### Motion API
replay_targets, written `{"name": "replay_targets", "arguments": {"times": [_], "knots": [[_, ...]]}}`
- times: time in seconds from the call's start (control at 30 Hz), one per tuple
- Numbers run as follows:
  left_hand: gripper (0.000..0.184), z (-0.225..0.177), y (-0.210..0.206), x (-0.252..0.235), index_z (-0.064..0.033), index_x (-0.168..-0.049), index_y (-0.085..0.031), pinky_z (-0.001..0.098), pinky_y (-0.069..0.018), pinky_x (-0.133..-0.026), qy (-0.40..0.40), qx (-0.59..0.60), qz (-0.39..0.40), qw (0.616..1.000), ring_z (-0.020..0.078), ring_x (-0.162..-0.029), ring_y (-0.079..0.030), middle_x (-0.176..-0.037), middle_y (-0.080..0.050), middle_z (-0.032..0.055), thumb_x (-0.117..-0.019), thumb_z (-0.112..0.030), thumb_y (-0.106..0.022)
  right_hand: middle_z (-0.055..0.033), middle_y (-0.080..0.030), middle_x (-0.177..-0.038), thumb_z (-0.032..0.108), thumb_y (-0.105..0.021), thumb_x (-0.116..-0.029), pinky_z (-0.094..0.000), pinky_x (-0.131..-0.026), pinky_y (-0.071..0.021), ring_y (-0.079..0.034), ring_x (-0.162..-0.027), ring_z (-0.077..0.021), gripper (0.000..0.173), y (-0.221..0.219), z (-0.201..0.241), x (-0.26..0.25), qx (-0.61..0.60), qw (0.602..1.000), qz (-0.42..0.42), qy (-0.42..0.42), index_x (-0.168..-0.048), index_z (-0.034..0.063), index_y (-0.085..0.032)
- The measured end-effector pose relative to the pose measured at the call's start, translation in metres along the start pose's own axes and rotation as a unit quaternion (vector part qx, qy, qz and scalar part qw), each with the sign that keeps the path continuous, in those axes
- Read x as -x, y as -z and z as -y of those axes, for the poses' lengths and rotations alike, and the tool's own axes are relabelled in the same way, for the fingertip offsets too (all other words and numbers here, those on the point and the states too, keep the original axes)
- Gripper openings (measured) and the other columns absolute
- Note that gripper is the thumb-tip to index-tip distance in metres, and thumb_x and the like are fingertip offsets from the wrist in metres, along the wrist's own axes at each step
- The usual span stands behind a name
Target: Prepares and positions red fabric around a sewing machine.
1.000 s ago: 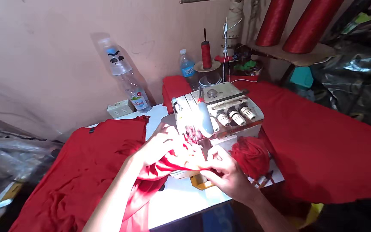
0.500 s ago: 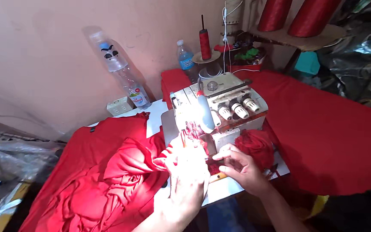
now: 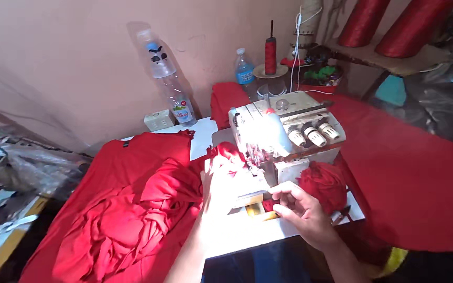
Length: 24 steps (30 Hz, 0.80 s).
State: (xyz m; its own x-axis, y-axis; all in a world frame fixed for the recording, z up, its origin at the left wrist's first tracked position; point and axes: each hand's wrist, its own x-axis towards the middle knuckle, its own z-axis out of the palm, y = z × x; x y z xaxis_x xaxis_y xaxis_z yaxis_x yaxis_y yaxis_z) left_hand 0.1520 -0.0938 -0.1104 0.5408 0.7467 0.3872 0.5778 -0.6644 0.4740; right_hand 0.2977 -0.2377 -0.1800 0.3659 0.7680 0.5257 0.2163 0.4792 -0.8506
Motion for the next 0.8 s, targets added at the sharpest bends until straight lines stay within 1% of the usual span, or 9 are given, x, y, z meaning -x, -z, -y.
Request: {"name": "replay_targets", "arguments": {"times": [0.13,0.23,0.37,0.43,0.53,0.6,0.67,0.73,0.8], "knots": [[0.022,-0.004,0.004,0.051,-0.0027,-0.087,-0.074,0.0572,-0.0454,-0.081,-0.011,-0.074,-0.165,0.983,0.0389,-0.101,-0.065,-0.093,-0.071,0.0149,-0.0827,-0.024,-0.069,0.0023,-0.070,-0.088,0.013,-0.064,-0.0926,-0.0115,-0.061,-0.0535,-0.062,-0.069,0.0052,0.016,-0.022,0.007,0.006,0.032,0.999,-0.029,-0.011,-0.102,0.0016,-0.069],[0.019,-0.023,-0.012,0.099,-0.0066,-0.076,-0.073,0.0484,-0.0509,-0.083,-0.051,0.014,-0.143,0.988,0.0293,-0.092,-0.067,-0.084,-0.071,0.0098,-0.0830,-0.023,-0.068,0.0028,-0.071,-0.090,0.011,-0.067,-0.0905,-0.0155,-0.061,-0.0578,-0.067,-0.072,0.0014,0.015,-0.041,0.005,0.013,0.012,0.997,-0.065,-0.044,-0.102,0.0026,-0.063],[0.021,-0.032,-0.022,0.131,-0.0061,-0.102,-0.081,0.0342,-0.0534,-0.093,-0.097,0.127,-0.011,0.987,0.0271,-0.104,-0.066,-0.104,-0.071,0.0142,-0.0872,-0.016,-0.070,0.0029,-0.064,-0.083,0.000,-0.068,-0.0789,-0.0154,-0.064,-0.0553,-0.063,-0.071,0.0027,0.027,-0.028,-0.010,0.006,0.080,0.982,-0.162,-0.059,-0.101,-0.0008,-0.053],[0.027,-0.023,-0.004,0.126,-0.0073,-0.111,-0.079,0.0313,-0.0537,-0.093,-0.093,0.102,-0.045,0.989,0.0241,-0.106,-0.066,-0.108,-0.071,0.0135,-0.0872,-0.015,-0.068,-0.0021,-0.060,-0.081,0.001,-0.068,-0.0790,-0.0119,-0.063,-0.0512,-0.059,-0.069,0.0048,0.029,-0.014,-0.016,-0.005,0.166,0.963,-0.204,-0.059,-0.102,-0.0084,-0.053],[0.029,0.022,0.046,0.096,-0.0069,-0.109,-0.076,0.0418,-0.0560,-0.088,-0.056,-0.068,-0.145,0.986,0.0300,-0.103,-0.067,-0.109,-0.071,0.0147,-0.0823,-0.010,-0.066,0.0017,-0.061,-0.080,0.002,-0.070,-0.0779,-0.0094,-0.062,-0.0509,-0.059,-0.067,0.0082,0.027,-0.015,-0.002,-0.006,0.158,0.965,-0.201,-0.062,-0.100,-0.0045,-0.055],[0.045,0.049,0.099,0.075,0.0026,-0.125,-0.068,0.0620,-0.0474,-0.098,0.061,-0.158,-0.042,0.985,0.0488,-0.122,-0.057,-0.128,-0.062,0.0288,-0.0814,-0.007,-0.072,0.0082,-0.064,-0.083,-0.001,-0.069,-0.0783,-0.0126,-0.065,-0.0562,-0.064,-0.071,0.0068,0.025,-0.027,0.016,0.004,0.060,0.983,-0.160,-0.065,-0.098,0.0034,-0.055],[0.055,0.068,0.141,0.056,0.0043,-0.140,-0.056,0.0674,-0.0313,-0.110,0.199,-0.212,0.161,0.943,0.0503,-0.140,-0.038,-0.145,-0.049,0.0298,-0.0917,-0.019,-0.071,0.0127,-0.071,-0.086,-0.003,-0.070,-0.0805,-0.0172,-0.069,-0.0595,-0.068,-0.075,0.0023,0.029,-0.042,0.034,0.005,-0.078,0.990,-0.093,-0.067,-0.100,0.0135,-0.057],[0.065,0.084,0.154,0.050,0.0021,-0.135,-0.060,0.0647,-0.0313,-0.111,0.225,-0.238,0.269,0.906,0.0452,-0.139,-0.041,-0.143,-0.053,0.0255,-0.0913,-0.045,-0.072,0.0086,-0.074,-0.090,-0.002,-0.072,-0.0817,-0.0222,-0.072,-0.0622,-0.072,-0.079,-0.0040,0.031,-0.064,0.051,-0.013,-0.200,0.976,-0.049,-0.072,-0.107,0.0132,-0.061],[0.071,0.089,0.150,0.050,0.0016,-0.128,-0.064,0.0647,-0.0325,-0.111,0.228,-0.238,0.286,0.900,0.0440,-0.136,-0.046,-0.137,-0.057,0.0251,-0.0887,-0.057,-0.071,0.0009,-0.073,-0.114,0.005,-0.072,-0.0871,-0.0292,-0.086,-0.0618,-0.072,-0.101,-0.0108,0.039,-0.085,0.063,-0.043,-0.277,0.958,0.039,-0.059,-0.122,0.0090,-0.057]]}}
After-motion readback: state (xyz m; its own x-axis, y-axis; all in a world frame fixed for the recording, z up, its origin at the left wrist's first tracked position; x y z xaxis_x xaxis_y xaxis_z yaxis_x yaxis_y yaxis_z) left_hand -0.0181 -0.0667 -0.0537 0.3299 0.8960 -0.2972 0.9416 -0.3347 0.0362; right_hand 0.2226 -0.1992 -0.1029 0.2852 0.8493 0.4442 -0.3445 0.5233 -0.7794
